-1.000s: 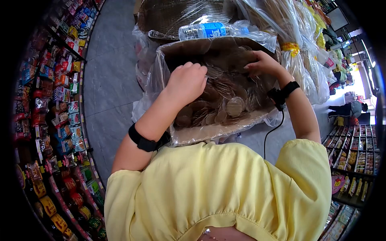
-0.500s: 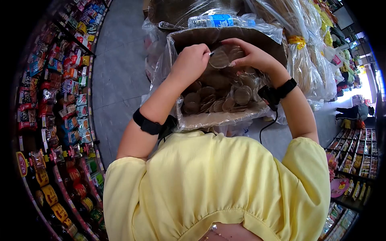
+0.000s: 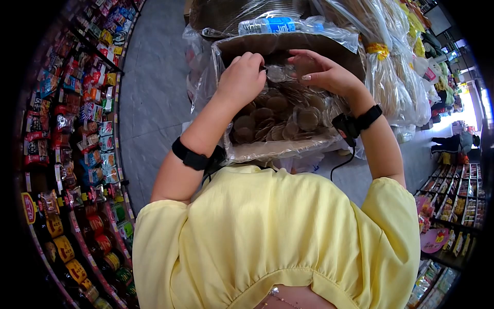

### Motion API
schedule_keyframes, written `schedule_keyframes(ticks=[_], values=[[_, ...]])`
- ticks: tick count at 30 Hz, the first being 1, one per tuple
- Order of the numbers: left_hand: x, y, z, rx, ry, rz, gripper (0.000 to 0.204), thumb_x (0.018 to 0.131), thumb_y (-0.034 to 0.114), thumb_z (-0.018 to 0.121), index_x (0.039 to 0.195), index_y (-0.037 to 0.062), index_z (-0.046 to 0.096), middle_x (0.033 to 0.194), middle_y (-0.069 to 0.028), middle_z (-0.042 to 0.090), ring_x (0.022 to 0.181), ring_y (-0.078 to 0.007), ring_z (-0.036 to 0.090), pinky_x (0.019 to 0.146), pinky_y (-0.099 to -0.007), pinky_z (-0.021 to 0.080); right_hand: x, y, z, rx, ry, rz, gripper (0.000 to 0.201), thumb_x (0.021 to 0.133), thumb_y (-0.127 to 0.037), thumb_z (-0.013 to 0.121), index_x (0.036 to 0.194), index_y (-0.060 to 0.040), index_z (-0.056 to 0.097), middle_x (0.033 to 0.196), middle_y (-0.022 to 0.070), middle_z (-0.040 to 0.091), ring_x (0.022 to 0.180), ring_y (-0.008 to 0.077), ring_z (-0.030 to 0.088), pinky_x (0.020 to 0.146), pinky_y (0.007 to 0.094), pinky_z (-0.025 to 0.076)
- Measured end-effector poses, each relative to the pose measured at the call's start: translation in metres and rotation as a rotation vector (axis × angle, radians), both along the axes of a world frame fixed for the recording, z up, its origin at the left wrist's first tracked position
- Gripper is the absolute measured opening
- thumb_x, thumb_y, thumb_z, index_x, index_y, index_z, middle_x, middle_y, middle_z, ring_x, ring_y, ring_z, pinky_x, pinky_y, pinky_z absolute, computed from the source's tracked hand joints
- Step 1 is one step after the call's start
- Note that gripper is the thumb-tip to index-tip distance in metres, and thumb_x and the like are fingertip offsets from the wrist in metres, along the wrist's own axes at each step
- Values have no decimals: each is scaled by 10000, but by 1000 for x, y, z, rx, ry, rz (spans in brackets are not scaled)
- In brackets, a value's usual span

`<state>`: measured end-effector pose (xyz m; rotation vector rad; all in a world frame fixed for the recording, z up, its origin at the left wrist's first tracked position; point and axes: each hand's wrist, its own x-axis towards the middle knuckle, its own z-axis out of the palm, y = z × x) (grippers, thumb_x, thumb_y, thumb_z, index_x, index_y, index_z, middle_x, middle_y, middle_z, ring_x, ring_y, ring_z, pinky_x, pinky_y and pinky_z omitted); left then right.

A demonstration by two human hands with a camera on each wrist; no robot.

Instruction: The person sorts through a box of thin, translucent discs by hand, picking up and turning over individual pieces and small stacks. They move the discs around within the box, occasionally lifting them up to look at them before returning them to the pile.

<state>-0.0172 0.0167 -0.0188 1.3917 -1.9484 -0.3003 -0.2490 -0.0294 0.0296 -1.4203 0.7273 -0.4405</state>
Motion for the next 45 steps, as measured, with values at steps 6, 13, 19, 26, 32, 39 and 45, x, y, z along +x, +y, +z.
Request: schedule_keyframes(ticks=[6, 13, 19, 26, 32, 39, 45], values=[[0, 2, -2, -35, -56, -15, 182, 769, 142, 567, 917, 38, 548, 920, -117, 556, 905, -303, 536, 780, -398, 451, -50, -61, -18, -498, 593, -188, 513, 786, -148, 639, 1248, -32, 450, 1218, 124, 511, 1099, 207, 493, 930, 300, 390], [-2, 5, 3, 28, -104, -30, 170, 775, 128, 553, 915, 32, 558, 922, -123, 567, 911, -304, 535, 787, -398, 443, -61, -56, -66, -431, 1333, 362, 669, 658, -240, 640, 1258, -35, 427, 1261, 216, 447, 1172, 351, 429, 983, 394, 346], [-3, 3, 1, 6, -132, -42, 138, 770, 127, 560, 870, 33, 561, 867, -114, 565, 871, -296, 544, 760, -397, 453, -63, -94, -106, -533, 1339, 333, 631, 669, -254, 608, 1226, -14, 432, 1253, 223, 437, 1159, 365, 429, 963, 377, 364], [-4, -3, -5, -178, -266, -63, 104, 736, 142, 597, 755, 52, 549, 768, -81, 546, 796, -247, 555, 664, -368, 476, -78, -127, -100, -627, 1209, 269, 325, 802, -271, 561, 989, -12, 622, 1025, 207, 592, 949, 366, 556, 820, 397, 441], [-6, -3, -3, -127, -305, -72, 100, 730, 106, 594, 806, 49, 564, 789, -79, 544, 780, -257, 538, 693, -361, 464, -68, -114, -32, -660, 1031, 148, 274, 825, -255, 601, 919, -1, 642, 842, 160, 648, 758, 277, 623, 694, 345, 479], [-8, 1, 7, -122, -131, -162, 239, 748, 116, 610, 967, 36, 556, 920, -102, 575, 876, -258, 561, 740, -338, 476, -41, -55, 33, -262, 608, -110, 229, 836, -228, 605, 897, -12, 645, 710, 49, 636, 617, 120, 615, 567, 227, 496], [0, -8, 11, 510, 633, -478, 282, 762, 81, 627, 1019, -8, 554, 951, -56, 612, 821, -130, 583, 768, -278, 482, 9, -5, 19, -66, 259, 3, 202, 848, -199, 584, 843, 0, 619, 724, 78, 646, 601, 114, 621, 531, 194, 486]])
